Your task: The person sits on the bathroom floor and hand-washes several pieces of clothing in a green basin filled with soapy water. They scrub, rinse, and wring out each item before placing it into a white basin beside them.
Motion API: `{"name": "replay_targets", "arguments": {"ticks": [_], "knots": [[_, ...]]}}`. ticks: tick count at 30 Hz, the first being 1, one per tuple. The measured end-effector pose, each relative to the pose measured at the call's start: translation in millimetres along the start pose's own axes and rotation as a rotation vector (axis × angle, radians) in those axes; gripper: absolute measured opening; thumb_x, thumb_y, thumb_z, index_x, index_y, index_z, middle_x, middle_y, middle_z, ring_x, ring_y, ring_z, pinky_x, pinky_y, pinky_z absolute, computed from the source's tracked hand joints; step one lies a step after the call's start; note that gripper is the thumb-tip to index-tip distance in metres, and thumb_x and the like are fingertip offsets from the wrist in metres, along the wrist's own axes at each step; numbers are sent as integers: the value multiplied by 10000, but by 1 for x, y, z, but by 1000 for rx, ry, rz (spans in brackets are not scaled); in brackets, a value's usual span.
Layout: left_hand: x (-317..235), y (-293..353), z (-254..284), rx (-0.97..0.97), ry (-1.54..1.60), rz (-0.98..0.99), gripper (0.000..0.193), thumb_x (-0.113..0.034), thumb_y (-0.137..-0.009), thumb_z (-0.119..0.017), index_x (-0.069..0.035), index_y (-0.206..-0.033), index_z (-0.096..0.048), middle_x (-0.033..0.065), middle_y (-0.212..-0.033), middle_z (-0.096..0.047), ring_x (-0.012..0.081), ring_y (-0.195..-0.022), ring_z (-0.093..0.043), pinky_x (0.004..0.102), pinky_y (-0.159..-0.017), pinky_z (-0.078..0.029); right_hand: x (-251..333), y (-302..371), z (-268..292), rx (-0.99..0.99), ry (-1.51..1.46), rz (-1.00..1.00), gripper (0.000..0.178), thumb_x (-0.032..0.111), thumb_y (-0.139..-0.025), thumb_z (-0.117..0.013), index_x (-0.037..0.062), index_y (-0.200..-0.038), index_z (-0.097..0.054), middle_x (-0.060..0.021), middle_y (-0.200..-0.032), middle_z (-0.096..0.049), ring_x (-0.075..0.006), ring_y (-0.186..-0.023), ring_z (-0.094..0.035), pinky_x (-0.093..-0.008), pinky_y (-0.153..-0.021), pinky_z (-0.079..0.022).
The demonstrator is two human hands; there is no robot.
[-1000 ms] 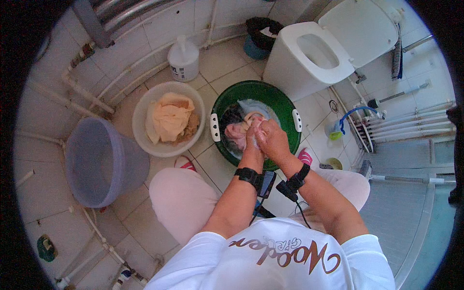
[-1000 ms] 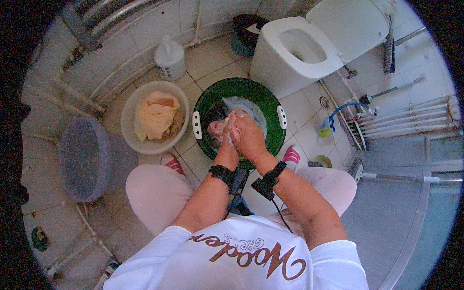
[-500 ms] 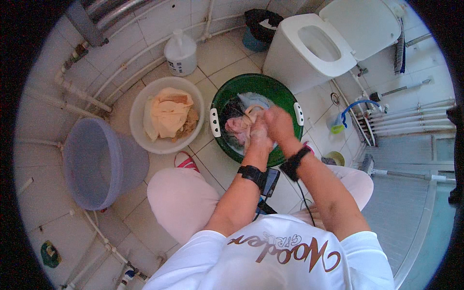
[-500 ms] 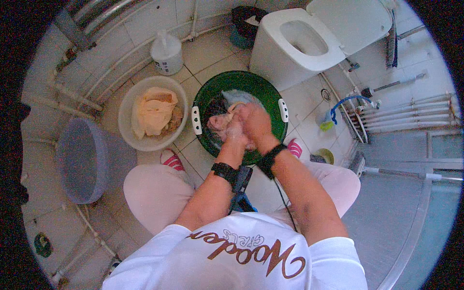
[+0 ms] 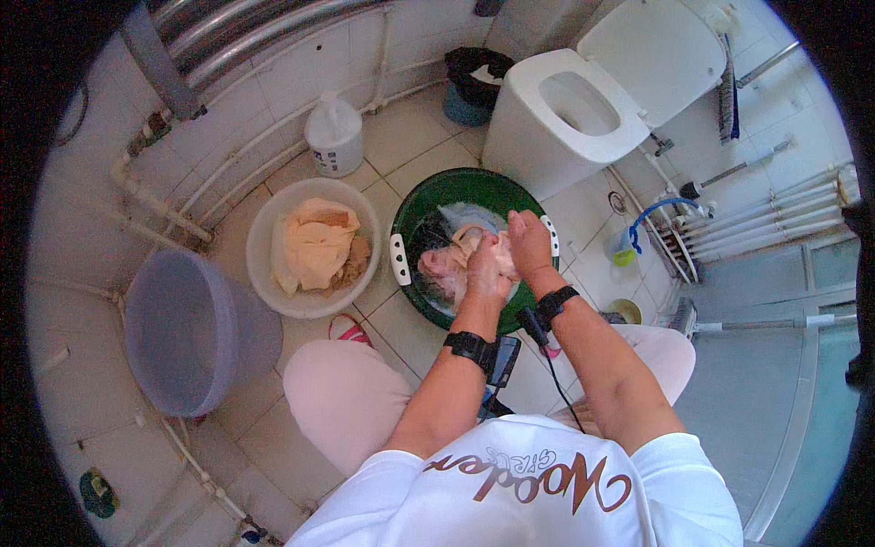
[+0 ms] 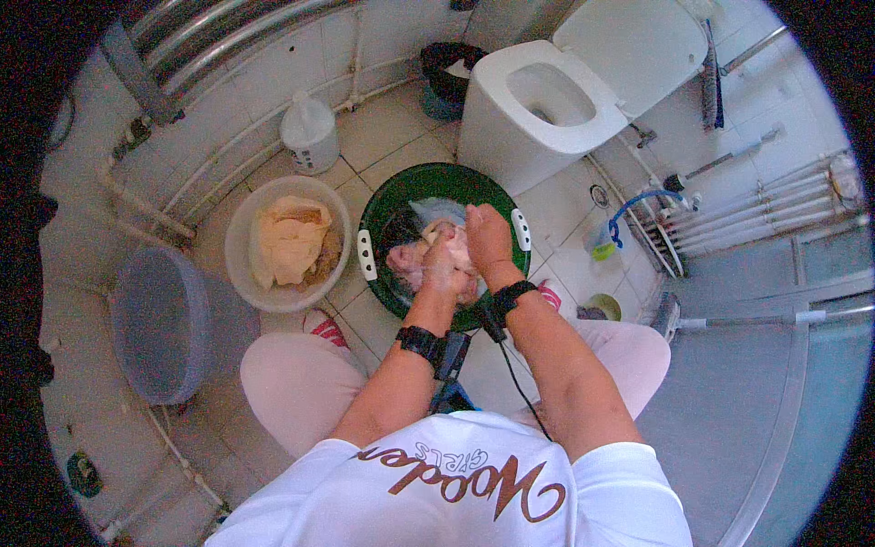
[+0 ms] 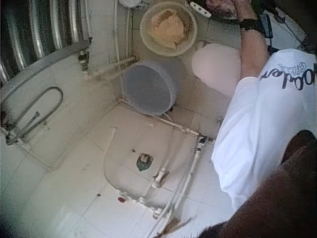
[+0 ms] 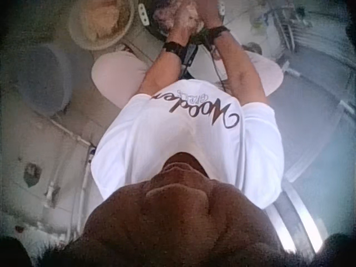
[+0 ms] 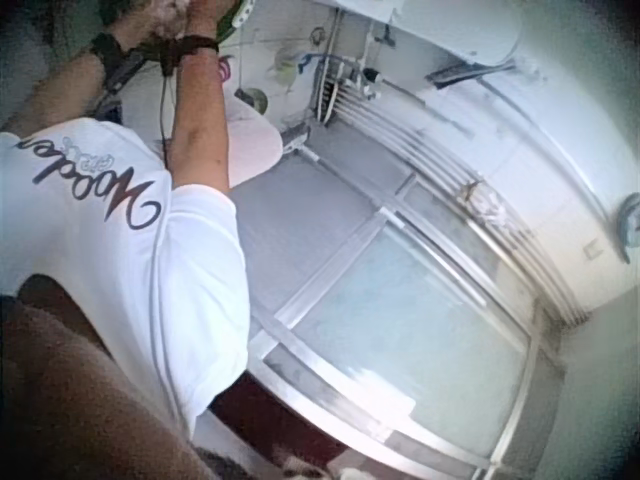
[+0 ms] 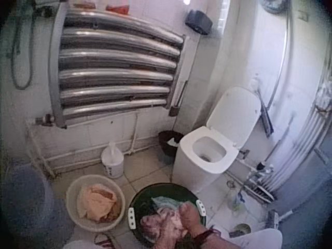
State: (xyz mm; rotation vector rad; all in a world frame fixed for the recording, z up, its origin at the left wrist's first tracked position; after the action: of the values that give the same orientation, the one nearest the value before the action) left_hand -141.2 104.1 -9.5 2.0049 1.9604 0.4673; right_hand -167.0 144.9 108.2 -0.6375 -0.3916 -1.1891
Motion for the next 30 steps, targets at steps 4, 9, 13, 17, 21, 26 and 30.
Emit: {"name": "replay_targets", "arguments": {"ticks": [4, 9, 13, 17, 21, 26, 30], "knots": [[-25, 16, -25, 241, 12, -15, 304, -347, -965, -494, -90, -1101, -581, 94, -1131, -625, 235, -1035, -595, 383, -912, -482, 28, 15, -6, 137, 33, 220, 252, 282, -866, -580, 39, -801, -573, -204, -928, -566, -390, -990, -518, -462, -819, -415], [-19, 35, -27, 199, 30, -103, 300, -254, -935, -530, -76, -1171, -577, 88, -1194, -614, 249, -1107, -573, 385, -990, -449, 60, 23, 1, -115, 239, 586, 211, 238, -739, -669, 42, -762, -596, -189, -892, -560, -393, -882, -519, -467, -756, -406], [-6, 32, -37, 196, -1, -52, 361, -309, -944, -515, -73, -1213, -566, 71, -1233, -602, 263, -1142, -555, 413, -1015, -428, 41, 3, -6, -22, 215, 437, 221, 178, -764, -607, 15, -912, -630, -186, -1049, -598, -369, -971, -543, -489, -842, -416], [-21, 37, -39, 268, 49, -91, 423, -374, -960, -450, -100, -1274, -523, 54, -1290, -564, 232, -1185, -523, 398, -1025, -410, 45, 22, -25, 165, 519, 619, 357, 149, -834, -523, -9, -1149, -575, -211, -1265, -548, -401, -1245, -453, -494, -1077, -323], [-9, 45, -41, 270, 55, -19, 453, -391, -971, -421, -115, -1324, -486, 47, -1340, -531, 216, -1218, -498, 388, -1046, -383, 38, 14, -17, 156, 266, 505, 367, 162, -900, -491, -21, -1213, -550, -225, -1371, -465, -466, -1271, -404, -491, -1093, -302], [-1, 48, -58, 323, 12, -34, 406, -327, -999, -382, -99, -1317, -489, 64, -1342, -529, 226, -1233, -489, 388, -1045, -381, 35, 0, -7, 215, 335, 337, 359, 143, -935, -482, -59, -1228, -529, -233, -1309, -520, -428, -1271, -427, -486, -1108, -291], [-10, 54, -60, 287, 49, -38, 404, -307, -1012, -359, -87, -1331, -475, 67, -1358, -512, 226, -1241, -483, 383, -1049, -376, 46, 21, -9, 280, 216, 450, 367, 158, -948, -486, -29, -1262, -519, -244, -1378, -454, -458, -1285, -399, -511, -1116, -261]]}}
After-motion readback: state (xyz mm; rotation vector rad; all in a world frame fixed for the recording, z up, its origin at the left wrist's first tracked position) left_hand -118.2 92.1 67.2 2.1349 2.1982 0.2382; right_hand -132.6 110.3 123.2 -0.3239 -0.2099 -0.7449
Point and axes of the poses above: each hand's wrist, its own y-axis away from the middle knuckle, its own z-axis out of the back of the hand, x = y × z, the point moved 6 cm from there along -y, towards the middle knuckle
